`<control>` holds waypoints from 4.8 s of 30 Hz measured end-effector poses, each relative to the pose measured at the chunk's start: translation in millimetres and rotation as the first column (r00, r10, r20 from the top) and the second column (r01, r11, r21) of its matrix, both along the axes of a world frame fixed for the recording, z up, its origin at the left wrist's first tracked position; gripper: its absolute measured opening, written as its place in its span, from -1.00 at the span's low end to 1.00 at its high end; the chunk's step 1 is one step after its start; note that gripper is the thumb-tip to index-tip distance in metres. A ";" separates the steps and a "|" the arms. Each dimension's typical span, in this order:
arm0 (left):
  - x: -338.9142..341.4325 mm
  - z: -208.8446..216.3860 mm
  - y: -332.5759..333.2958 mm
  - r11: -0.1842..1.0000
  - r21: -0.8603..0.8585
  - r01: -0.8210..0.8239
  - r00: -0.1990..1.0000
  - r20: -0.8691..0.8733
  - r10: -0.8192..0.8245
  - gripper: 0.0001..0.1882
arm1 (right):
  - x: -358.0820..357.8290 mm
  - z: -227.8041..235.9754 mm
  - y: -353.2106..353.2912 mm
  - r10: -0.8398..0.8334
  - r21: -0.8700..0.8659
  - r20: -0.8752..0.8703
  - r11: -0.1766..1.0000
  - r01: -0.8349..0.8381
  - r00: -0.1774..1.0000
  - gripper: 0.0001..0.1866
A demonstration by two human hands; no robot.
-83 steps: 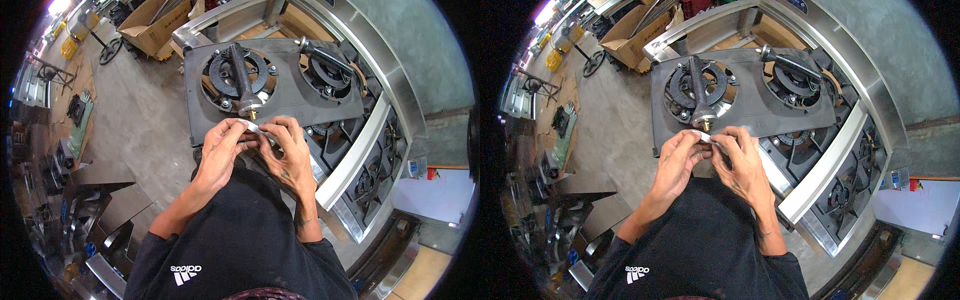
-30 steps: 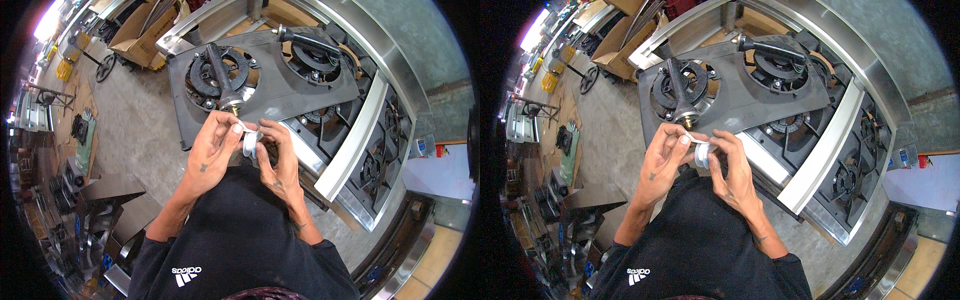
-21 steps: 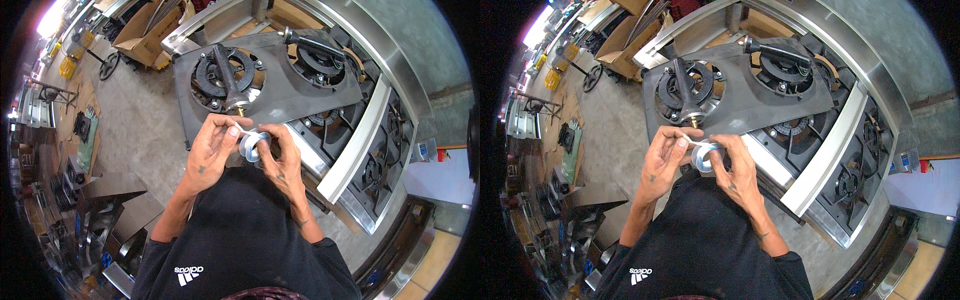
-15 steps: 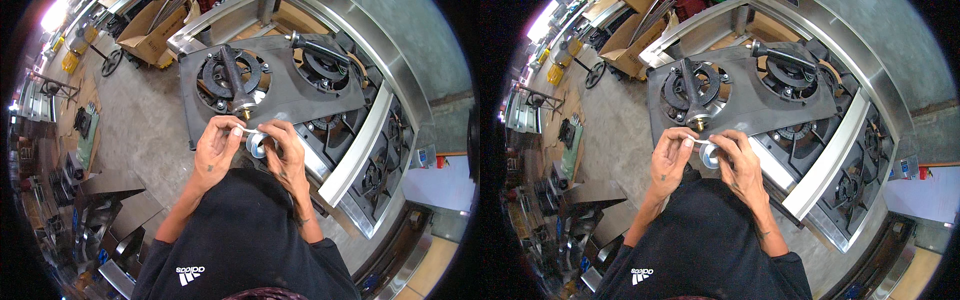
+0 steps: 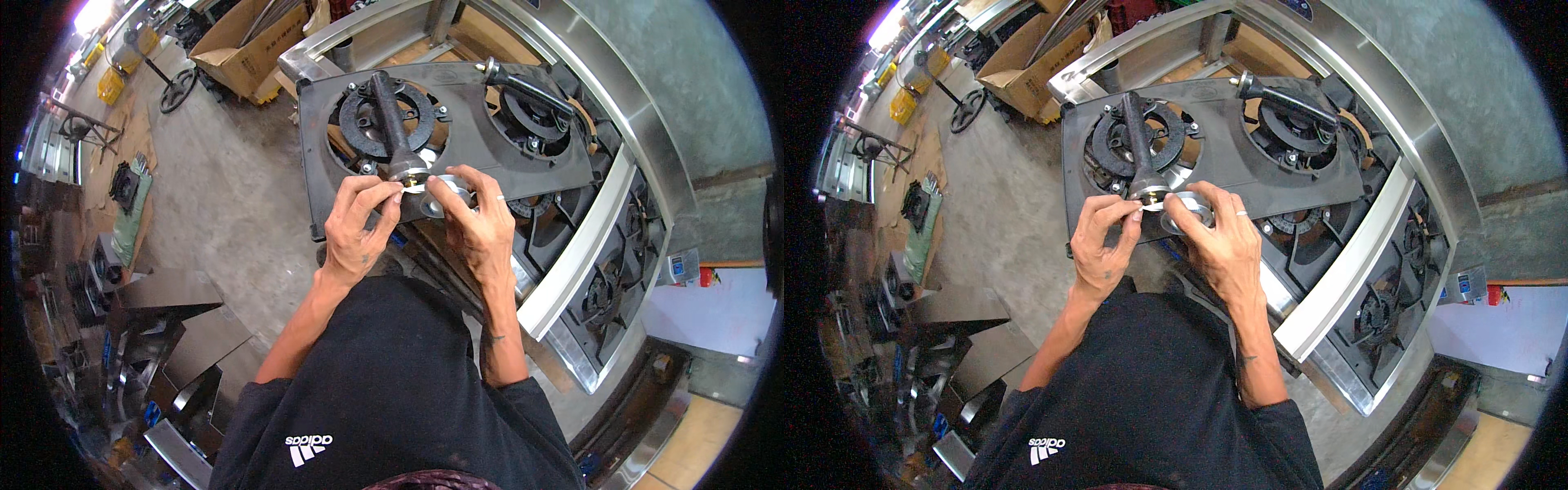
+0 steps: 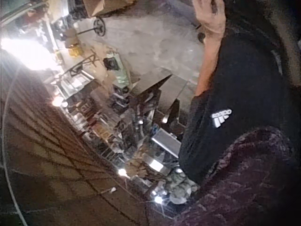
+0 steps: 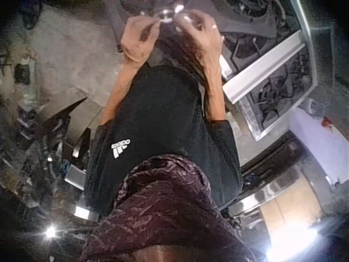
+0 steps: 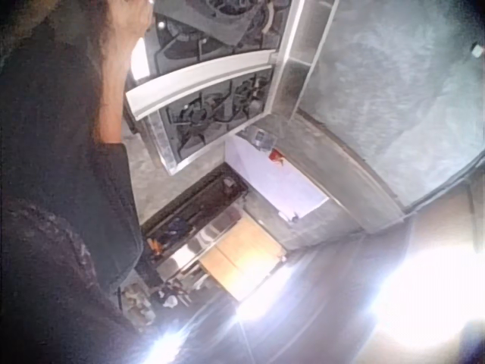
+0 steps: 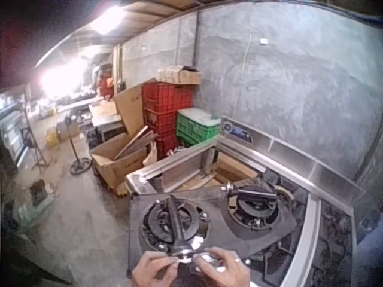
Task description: The person assembles a commercial gas stove top by placing burner grates and caps, then wrapping the gas inlet threads of two burner valves with white sealing tape. The person uses a long copper rod to align or adjust internal components of the burner assembly.
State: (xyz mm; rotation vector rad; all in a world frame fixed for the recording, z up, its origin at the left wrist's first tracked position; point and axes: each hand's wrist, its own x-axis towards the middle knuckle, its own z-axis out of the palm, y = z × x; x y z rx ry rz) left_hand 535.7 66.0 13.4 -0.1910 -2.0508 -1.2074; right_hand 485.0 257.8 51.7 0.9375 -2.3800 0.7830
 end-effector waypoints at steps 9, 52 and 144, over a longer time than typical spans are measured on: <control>4.0 -10.7 4.1 0.951 -0.152 -0.270 0.947 -0.223 0.233 -0.62 | 2.1 -3.8 0.1 -0.005 -0.020 0.006 1.000 0.005 1.000 -0.38; 23.5 40.3 36.1 0.278 0.921 -0.272 0.805 0.376 -0.458 -0.66 | -9.6 -14.4 7.9 0.062 -0.066 0.107 0.996 -0.055 0.992 -0.23; 22.0 15.1 9.8 0.993 -0.119 0.028 0.983 0.182 -0.006 -0.47 | 13.9 -52.0 -24.5 0.092 -0.336 0.060 0.940 -0.067 0.994 -0.48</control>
